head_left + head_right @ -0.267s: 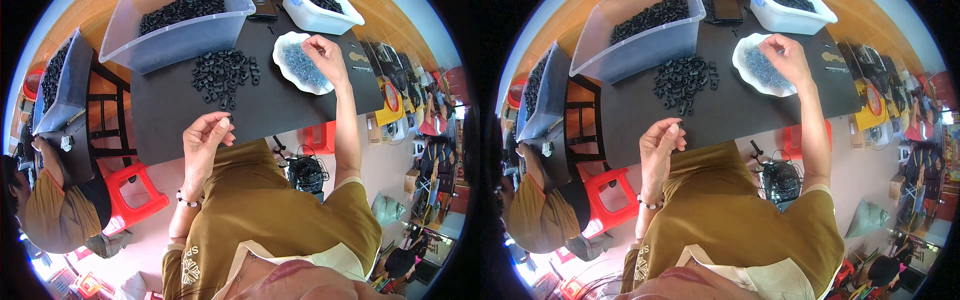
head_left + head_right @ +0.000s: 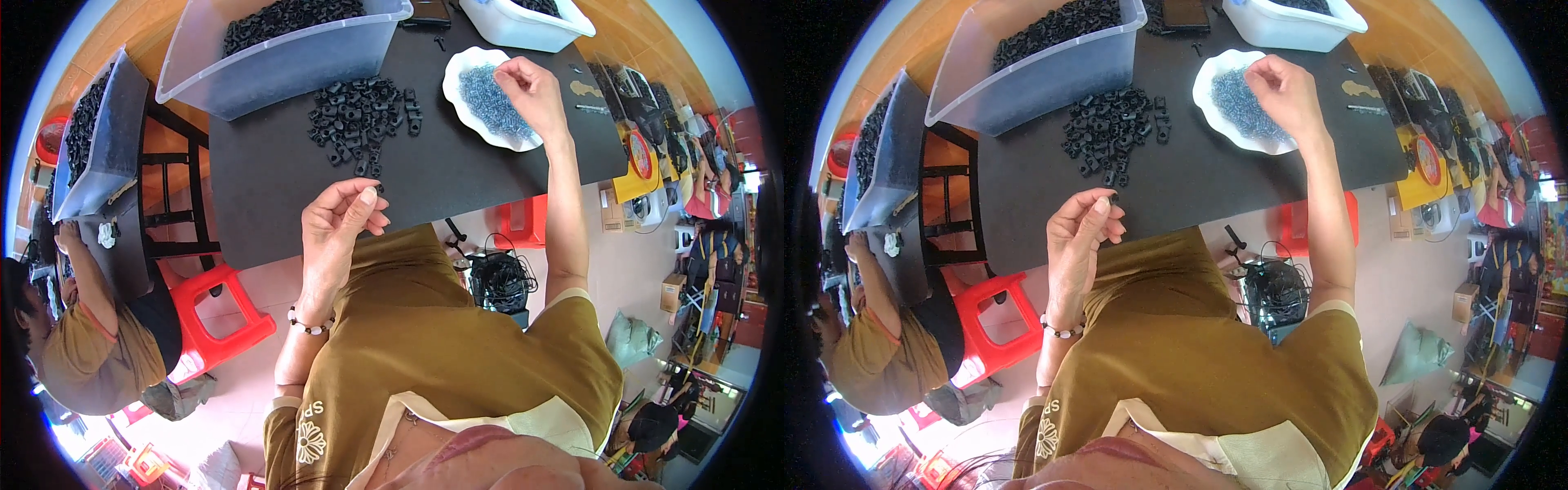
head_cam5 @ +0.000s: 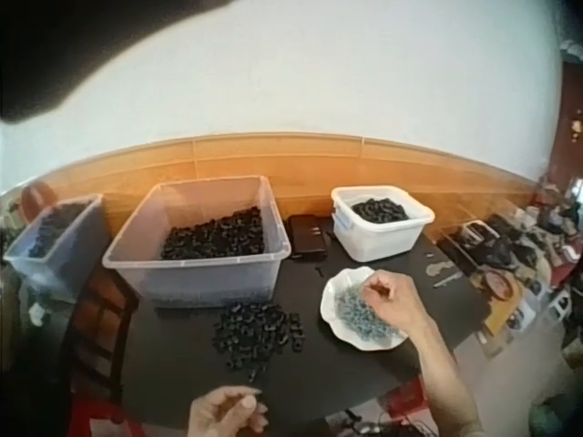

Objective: The person assembles plastic cord locks by taking springs from a dish, picking up plastic components from the table and storage containers, and fitting the springs and plastic parts together by hand.

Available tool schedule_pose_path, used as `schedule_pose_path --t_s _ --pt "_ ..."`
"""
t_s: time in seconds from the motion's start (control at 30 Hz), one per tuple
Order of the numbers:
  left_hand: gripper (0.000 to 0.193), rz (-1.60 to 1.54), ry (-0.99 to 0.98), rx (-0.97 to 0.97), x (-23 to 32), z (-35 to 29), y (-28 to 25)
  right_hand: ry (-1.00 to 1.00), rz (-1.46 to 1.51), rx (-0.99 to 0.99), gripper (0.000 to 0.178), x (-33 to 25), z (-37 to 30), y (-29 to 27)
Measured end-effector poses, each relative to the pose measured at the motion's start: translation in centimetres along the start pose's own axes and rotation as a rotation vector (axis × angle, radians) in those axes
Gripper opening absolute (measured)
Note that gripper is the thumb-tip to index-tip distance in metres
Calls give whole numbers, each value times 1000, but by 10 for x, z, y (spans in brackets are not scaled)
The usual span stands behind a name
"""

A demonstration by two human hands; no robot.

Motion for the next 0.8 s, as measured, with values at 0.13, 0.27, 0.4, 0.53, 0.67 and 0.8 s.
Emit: schedule_pose_path --t_s 0.13,0.27,0.4,0.53,0.67,0.8 --pt "22 16 1 3 -3 0 0 -114 -258 46 12 -6 -1 -1" --pt "22 51 22 21 0 -2 1 -387 -492 54 16 -13 -5 3" --pt "22 52 16 21 0 -3 0 -358 -463 118 17 -16 -4 -6" --pt "24 22 6 21 -4 -4 -4 -203 -360 131 20 -7 1 -25" --pt "24 65 46 18 2 -6 -2 -153 -471 104 20 7 1 -46" --pt "23 73 31 21 0 -7 -4 -133 -438 30 20 10 -6 -44"
Point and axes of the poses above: each hand's wrist, its own z-axis towards the middle knuckle, its own y-axis out of the palm, x = y × z, the point moved 6 cm from there along z, towards the middle knuckle, and after that the axes turned 13 degrees about x, right-handed, at the moved point
